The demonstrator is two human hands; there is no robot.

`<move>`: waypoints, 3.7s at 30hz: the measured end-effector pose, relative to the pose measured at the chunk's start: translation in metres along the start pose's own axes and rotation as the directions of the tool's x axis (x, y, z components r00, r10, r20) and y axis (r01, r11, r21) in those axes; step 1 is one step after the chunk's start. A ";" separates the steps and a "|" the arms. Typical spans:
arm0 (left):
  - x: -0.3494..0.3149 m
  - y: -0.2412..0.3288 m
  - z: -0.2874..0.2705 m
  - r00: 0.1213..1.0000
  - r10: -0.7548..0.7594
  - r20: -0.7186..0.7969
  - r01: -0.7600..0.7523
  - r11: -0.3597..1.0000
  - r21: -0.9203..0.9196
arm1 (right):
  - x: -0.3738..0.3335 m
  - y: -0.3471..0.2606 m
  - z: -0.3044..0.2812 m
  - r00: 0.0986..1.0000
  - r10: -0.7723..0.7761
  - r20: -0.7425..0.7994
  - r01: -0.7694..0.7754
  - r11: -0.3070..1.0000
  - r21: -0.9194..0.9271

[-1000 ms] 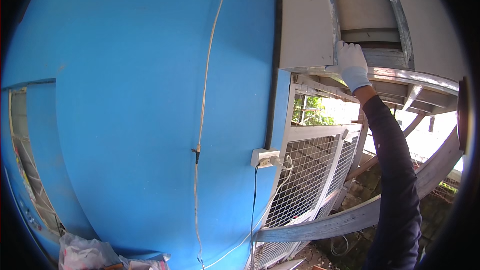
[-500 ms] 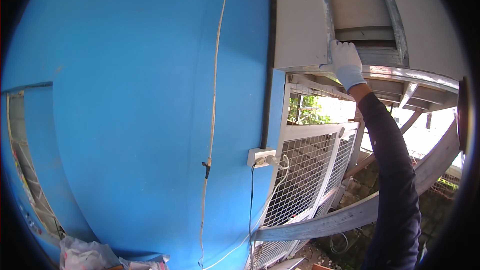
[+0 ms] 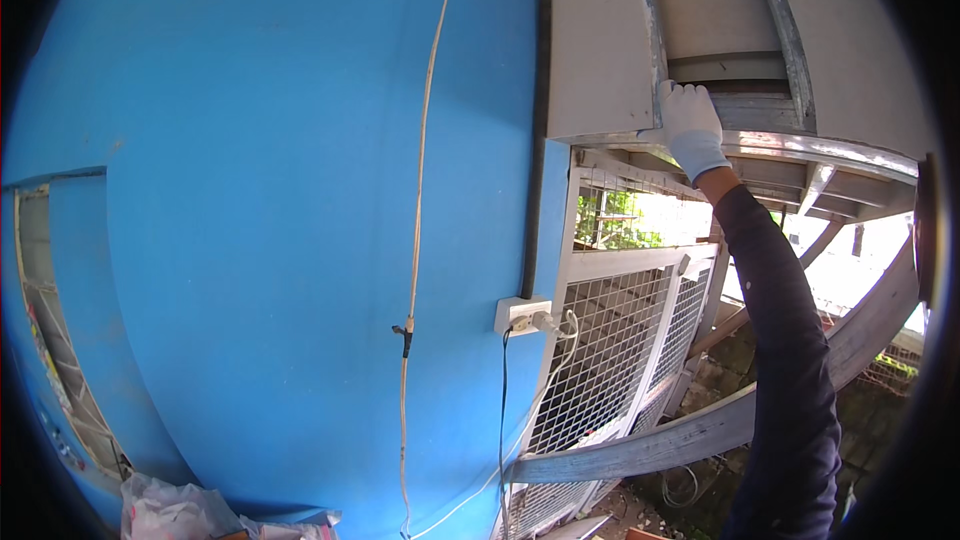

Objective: The person installs panels onto a metal frame using a drill, holding each panel in place by hand and then securing it with screws from a box.

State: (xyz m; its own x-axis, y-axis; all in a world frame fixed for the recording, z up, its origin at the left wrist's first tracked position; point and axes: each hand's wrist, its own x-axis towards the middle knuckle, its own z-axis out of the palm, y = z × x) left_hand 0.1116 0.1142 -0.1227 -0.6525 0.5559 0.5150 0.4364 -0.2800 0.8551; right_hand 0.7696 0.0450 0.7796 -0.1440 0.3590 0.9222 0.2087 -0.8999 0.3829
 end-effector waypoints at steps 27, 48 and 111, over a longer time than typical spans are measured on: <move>-0.036 -0.135 0.009 0.969 0.237 -0.065 -0.232 0.969 0.083 | -0.001 -0.005 -0.006 0.999 -0.037 -0.030 0.036 0.999 -0.037; 0.072 0.236 -0.021 0.923 -0.176 0.343 0.140 0.982 0.127 | -0.008 -0.001 -0.033 0.998 -0.030 0.060 0.026 0.997 0.067; 0.310 1.126 0.292 0.411 0.905 0.109 0.199 0.028 -0.980 | 0.004 0.001 0.004 0.997 0.027 0.069 -0.052 0.914 0.402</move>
State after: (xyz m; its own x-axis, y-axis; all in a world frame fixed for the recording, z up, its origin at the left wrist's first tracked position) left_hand 0.5814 0.2000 0.9822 0.1946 0.0607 0.9790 -0.7245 -0.6639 0.1852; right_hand 0.7733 0.0470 0.7838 -0.0711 0.3510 0.9337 0.5874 -0.7418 0.3236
